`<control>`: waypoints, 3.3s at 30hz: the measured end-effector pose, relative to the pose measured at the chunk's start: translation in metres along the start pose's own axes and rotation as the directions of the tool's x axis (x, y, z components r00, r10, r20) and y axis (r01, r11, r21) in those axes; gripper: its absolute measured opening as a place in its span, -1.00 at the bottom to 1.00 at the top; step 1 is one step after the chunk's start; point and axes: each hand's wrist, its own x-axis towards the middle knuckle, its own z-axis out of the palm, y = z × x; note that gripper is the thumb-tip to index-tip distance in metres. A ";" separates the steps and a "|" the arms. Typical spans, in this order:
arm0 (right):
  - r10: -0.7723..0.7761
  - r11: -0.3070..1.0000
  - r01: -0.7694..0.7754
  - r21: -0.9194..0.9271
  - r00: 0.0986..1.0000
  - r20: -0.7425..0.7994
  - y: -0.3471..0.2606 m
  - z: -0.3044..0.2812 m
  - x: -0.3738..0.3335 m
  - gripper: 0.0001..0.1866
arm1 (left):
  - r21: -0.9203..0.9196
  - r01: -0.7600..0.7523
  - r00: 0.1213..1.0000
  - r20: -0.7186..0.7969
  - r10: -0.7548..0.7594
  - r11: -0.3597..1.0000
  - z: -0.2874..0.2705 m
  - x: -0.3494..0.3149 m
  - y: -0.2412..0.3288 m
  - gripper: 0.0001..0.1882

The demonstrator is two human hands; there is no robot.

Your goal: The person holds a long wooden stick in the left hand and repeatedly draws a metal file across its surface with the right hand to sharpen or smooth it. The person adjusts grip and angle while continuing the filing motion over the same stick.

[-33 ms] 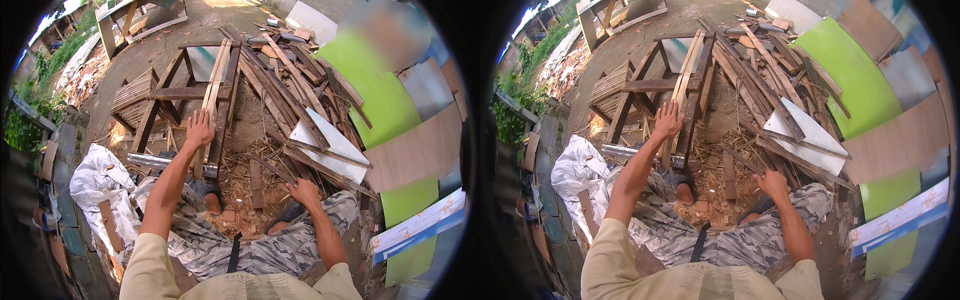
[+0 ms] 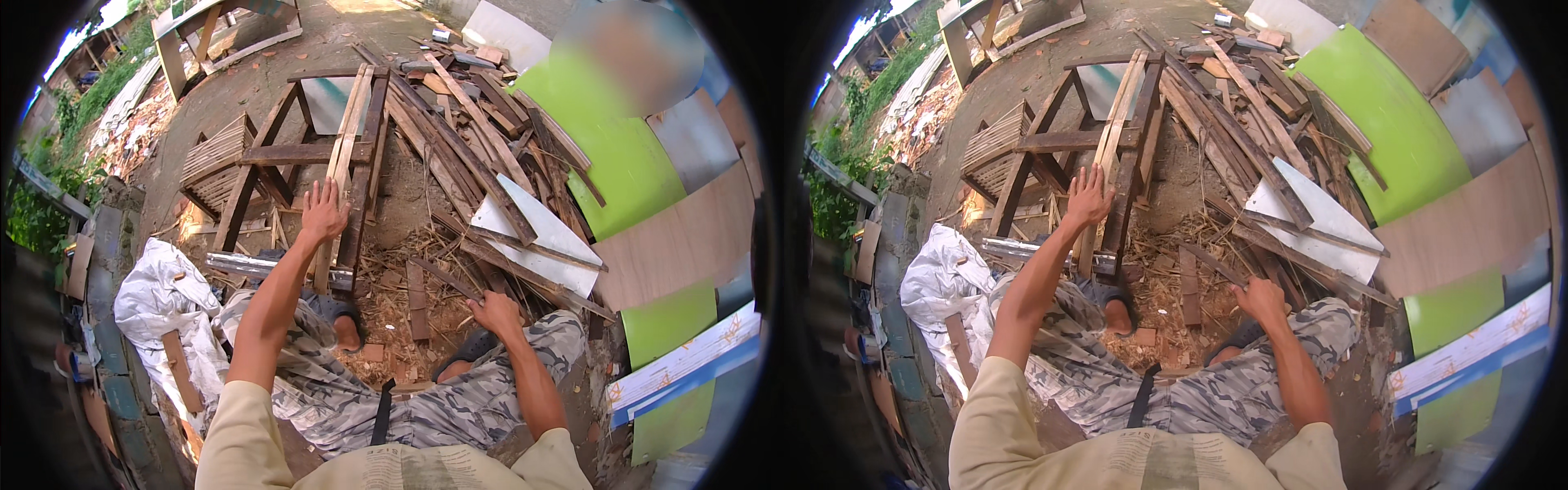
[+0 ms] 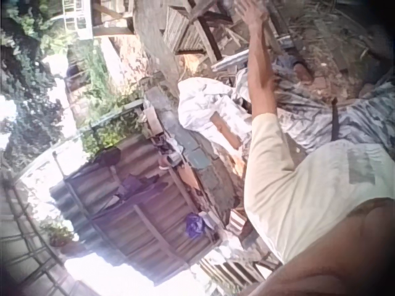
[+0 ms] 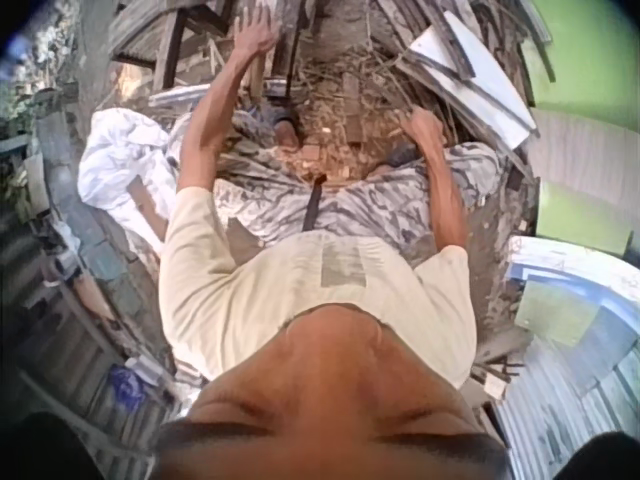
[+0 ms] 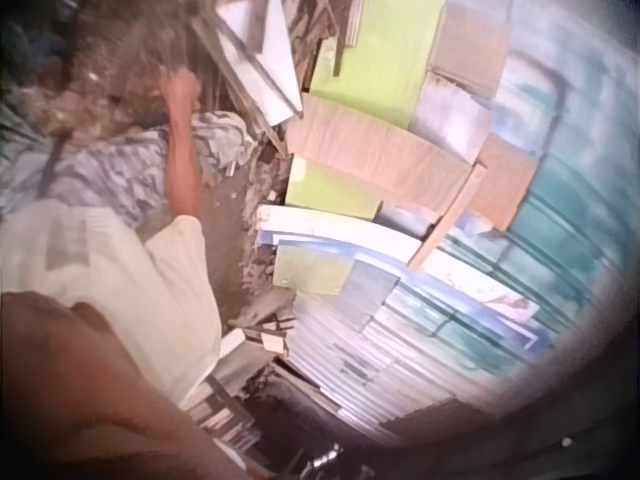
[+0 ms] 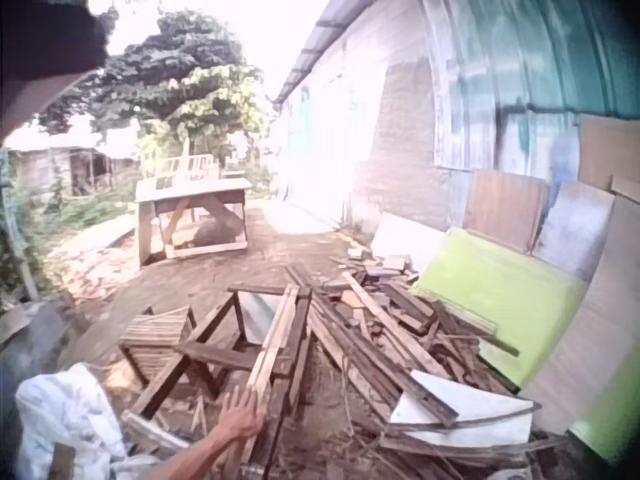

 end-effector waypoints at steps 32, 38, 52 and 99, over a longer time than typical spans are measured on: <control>0.317 0.795 -0.426 0.432 0.899 0.303 0.041 0.162 0.041 -0.45 | -0.176 -0.620 0.578 0.557 0.596 0.765 0.003 -0.105 0.144 -0.26; 0.280 0.845 -0.431 0.316 0.861 0.425 0.041 0.189 0.061 -0.47 | -0.182 -0.616 0.544 0.605 0.581 0.766 0.010 -0.107 0.149 -0.31; 0.234 0.969 -0.203 0.142 0.936 -0.261 0.139 0.077 0.281 -0.62 | -0.179 -0.643 0.547 0.573 0.610 0.745 0.022 -0.111 0.151 -0.38; -0.900 0.324 0.300 -0.897 0.391 -0.195 0.022 -0.167 0.117 -0.85 | -0.691 -0.218 0.913 0.105 0.394 0.690 -0.069 -0.072 0.139 -0.19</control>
